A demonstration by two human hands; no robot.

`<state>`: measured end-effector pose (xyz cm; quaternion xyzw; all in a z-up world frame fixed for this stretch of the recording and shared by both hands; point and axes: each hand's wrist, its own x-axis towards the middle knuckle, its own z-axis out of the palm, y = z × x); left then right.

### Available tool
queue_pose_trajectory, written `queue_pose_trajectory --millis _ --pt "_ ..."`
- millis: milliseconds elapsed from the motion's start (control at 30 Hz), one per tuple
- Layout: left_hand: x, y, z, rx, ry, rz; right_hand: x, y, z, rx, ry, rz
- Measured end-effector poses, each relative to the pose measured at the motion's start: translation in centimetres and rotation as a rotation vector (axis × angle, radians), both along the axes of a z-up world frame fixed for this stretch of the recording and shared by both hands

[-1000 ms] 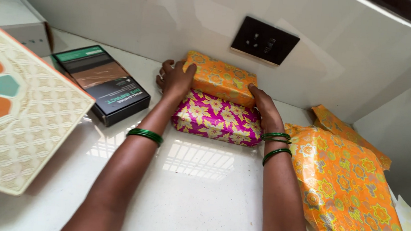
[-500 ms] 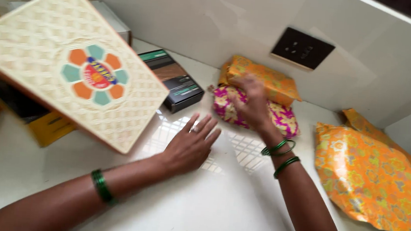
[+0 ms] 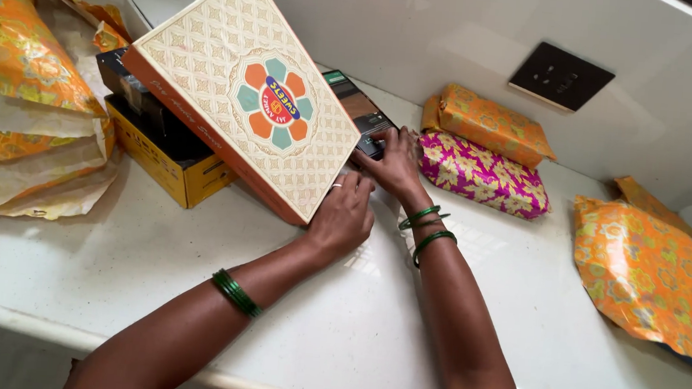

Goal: The person wraps two rectangular boxes with patterned wrapping paper on a white countertop. They fold the paper around each box, tuck the ends, and smooth the surface, leaving the wrapped items on the counter.

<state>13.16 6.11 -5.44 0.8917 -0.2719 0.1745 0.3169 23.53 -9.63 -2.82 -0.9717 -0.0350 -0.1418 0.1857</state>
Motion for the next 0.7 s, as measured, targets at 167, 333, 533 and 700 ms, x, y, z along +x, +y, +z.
queue_pose_trajectory --millis 167,333,533,700 --pt "-0.7 0.0 1.6 -0.290 0.134 0.007 -2.2 0.2 0.4 -0.040 -0.040 -0.055" --pt "-0.6 -0.6 1.6 -0.417 -0.106 -0.002 -9.4 -1.9 1.9 -0.091 0.024 -0.089" --pt "-0.9 0.5 1.7 -0.286 -0.073 -0.097 -20.4 -6.7 4.2 -0.052 0.185 -0.084" --pt "-2.5 0.8 2.8 0.017 -0.164 -0.224 -29.2 -11.6 5.4 0.068 0.162 0.079"
